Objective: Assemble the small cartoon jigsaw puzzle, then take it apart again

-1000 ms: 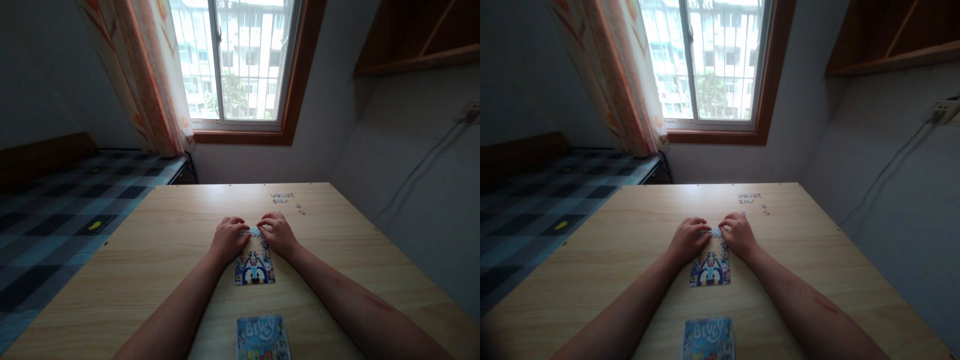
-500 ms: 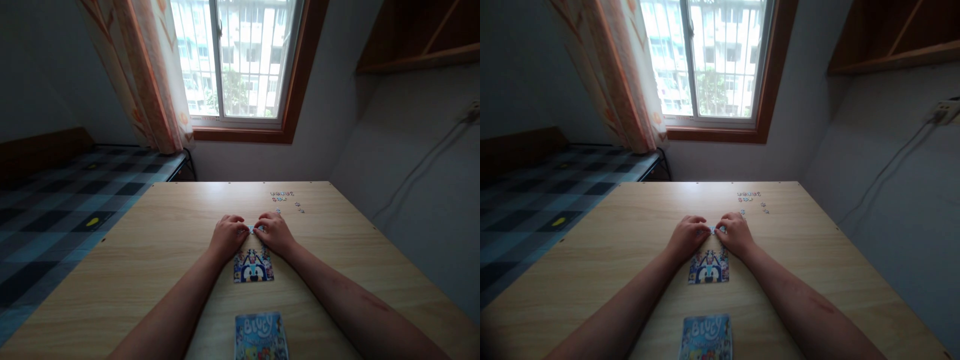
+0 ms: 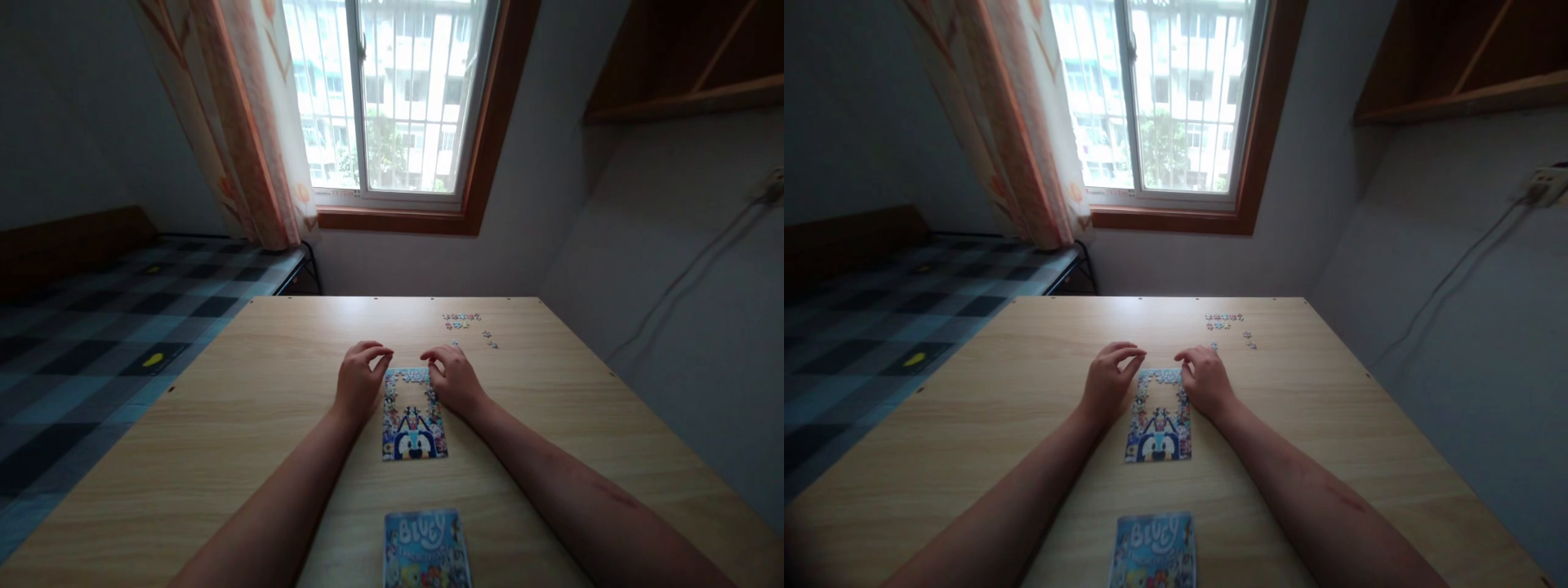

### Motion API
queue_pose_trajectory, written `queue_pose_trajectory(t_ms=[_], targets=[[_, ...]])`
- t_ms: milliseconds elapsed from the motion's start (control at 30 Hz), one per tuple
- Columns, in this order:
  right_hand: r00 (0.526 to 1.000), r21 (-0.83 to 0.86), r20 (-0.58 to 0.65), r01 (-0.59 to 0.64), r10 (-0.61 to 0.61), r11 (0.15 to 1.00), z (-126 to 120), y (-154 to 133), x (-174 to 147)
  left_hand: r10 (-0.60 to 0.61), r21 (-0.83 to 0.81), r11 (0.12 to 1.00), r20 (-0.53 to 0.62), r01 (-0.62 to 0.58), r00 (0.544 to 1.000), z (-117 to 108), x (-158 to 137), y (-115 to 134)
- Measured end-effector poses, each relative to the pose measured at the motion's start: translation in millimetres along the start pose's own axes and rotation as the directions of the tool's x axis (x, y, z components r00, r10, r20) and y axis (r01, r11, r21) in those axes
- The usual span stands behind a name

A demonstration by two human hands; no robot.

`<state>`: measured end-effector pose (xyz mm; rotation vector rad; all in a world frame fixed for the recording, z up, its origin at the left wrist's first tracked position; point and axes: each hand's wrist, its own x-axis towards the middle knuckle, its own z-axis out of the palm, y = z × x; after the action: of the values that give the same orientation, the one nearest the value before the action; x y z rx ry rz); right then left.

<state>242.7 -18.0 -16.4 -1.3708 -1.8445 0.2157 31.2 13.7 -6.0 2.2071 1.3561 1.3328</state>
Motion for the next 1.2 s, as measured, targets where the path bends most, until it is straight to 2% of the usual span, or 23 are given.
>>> queue_pose_trajectory(t_ms=[300,400,500,600,800,1033,1200], targets=[[0.993,0.006,0.079,0.090,-0.090,0.996,2,-1,-2,-0.023,0.082,0.997,0.169,0.009,0.985,5,-3,-1],[0.989,-0.021,0.107,0.104,-0.101,0.994,2,-4,-1,0.003,0.134,0.990,0.232,-0.035,0.973,5,-3,-3],[0.992,-0.021,0.085,0.096,-0.094,0.995,1,-7,0,0.013,0.162,0.985,0.269,-0.059,0.963,6,-2,-5],[0.995,-0.001,0.051,0.086,-0.086,0.996,0,-8,1,-0.024,0.115,0.993,0.243,-0.005,0.970,5,1,-7],[0.996,0.014,0.029,0.085,-0.086,0.996,0,-8,2,-0.188,-0.078,0.978,0.086,0.195,0.978,-2,8,-12],[0.995,0.007,-0.091,0.045,-0.045,0.999,1,-2,2,-0.315,-0.256,0.920,-0.026,0.298,0.949,-3,11,-22],[0.993,-0.051,-0.110,0.028,-0.033,0.998,4,-5,-2,-0.403,-0.303,0.874,-0.011,0.381,0.915,-5,12,-24]])
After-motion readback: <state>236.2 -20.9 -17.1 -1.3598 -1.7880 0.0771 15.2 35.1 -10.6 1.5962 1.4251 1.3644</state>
